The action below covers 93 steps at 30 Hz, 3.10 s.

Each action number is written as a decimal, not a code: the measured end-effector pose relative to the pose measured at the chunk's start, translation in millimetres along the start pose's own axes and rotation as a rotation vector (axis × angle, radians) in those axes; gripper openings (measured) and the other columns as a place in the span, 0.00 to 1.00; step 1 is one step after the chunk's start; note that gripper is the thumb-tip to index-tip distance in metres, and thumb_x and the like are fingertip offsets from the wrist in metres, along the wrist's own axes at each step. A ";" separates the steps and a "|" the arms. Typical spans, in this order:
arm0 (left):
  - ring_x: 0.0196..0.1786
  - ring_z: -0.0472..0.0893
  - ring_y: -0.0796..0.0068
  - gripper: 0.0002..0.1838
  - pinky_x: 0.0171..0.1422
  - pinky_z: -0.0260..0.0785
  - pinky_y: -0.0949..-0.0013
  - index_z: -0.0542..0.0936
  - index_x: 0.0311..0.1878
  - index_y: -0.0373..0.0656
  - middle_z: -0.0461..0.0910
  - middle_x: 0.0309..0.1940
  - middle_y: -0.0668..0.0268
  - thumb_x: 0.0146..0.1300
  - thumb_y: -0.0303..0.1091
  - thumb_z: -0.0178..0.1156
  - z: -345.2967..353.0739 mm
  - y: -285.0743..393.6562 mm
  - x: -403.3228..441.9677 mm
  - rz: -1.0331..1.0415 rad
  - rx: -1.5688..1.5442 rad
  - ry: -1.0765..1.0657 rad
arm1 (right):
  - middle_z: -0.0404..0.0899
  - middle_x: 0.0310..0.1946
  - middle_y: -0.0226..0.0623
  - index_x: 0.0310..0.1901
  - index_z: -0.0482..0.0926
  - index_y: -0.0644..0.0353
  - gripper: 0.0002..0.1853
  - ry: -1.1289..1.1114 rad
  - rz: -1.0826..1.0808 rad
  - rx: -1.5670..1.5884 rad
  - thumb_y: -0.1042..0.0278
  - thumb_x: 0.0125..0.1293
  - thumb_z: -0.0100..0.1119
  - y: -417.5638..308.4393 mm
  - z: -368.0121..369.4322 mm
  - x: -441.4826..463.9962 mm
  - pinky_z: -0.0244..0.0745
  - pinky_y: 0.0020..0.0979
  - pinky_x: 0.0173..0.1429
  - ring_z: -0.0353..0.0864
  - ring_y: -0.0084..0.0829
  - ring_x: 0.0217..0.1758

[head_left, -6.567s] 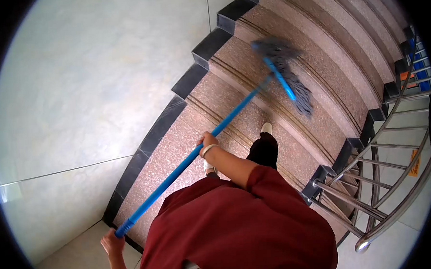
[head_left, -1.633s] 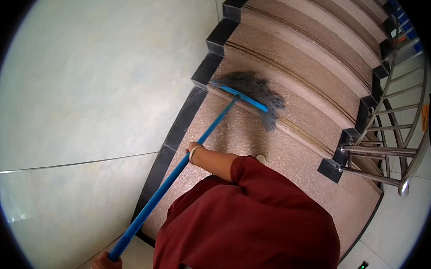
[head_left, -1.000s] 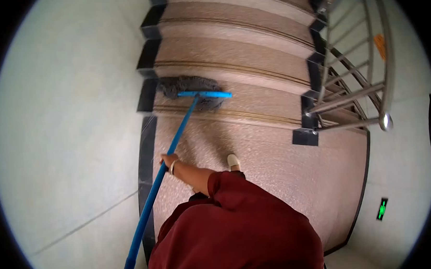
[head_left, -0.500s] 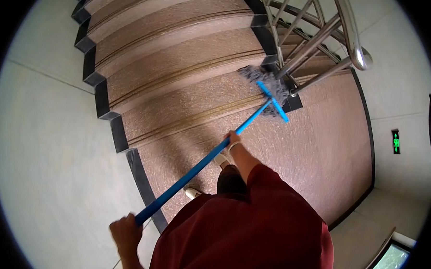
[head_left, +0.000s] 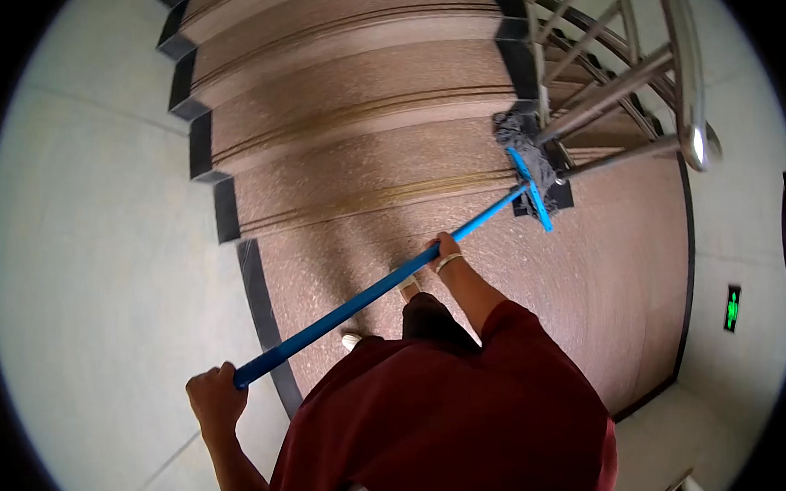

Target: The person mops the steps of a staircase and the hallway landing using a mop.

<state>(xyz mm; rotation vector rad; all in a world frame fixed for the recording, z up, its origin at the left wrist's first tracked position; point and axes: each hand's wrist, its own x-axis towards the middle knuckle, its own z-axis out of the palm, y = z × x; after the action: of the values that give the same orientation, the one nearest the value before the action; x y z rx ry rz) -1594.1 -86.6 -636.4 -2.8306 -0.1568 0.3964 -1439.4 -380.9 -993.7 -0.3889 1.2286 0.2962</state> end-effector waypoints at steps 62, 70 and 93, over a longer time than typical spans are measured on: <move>0.19 0.73 0.66 0.15 0.21 0.64 0.66 0.70 0.31 0.51 0.72 0.15 0.66 0.38 0.41 0.61 125.7 -96.8 -429.3 -1.062 -0.402 -0.395 | 0.65 0.17 0.39 0.27 0.65 0.65 0.06 -0.336 0.311 -1.680 0.76 0.44 0.47 592.5 -154.9 -136.9 0.66 0.34 0.20 0.67 0.32 0.19; 0.20 0.74 0.65 0.18 0.24 0.64 0.67 0.72 0.32 0.50 0.73 0.16 0.65 0.33 0.39 0.64 79.1 -178.4 -400.7 -0.830 -0.349 -0.383 | 0.66 0.16 0.36 0.24 0.64 0.62 0.04 -0.341 0.528 -1.386 0.75 0.45 0.47 552.7 -111.2 -186.6 0.64 0.27 0.18 0.67 0.27 0.17; 0.20 0.74 0.66 0.13 0.21 0.64 0.65 0.70 0.33 0.48 0.72 0.17 0.65 0.45 0.44 0.52 157.7 -41.6 -414.4 0.056 -0.397 -0.167 | 0.61 0.19 0.37 0.26 0.61 0.61 0.04 0.058 -0.057 -0.815 0.72 0.50 0.37 270.4 -312.0 -38.6 0.61 0.29 0.20 0.61 0.30 0.19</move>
<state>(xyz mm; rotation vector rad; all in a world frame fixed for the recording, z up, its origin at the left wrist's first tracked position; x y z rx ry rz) -2038.1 -66.1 -665.1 -3.1934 -0.2108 0.6820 -1831.3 -276.7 -1080.3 -1.1365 1.1088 0.7420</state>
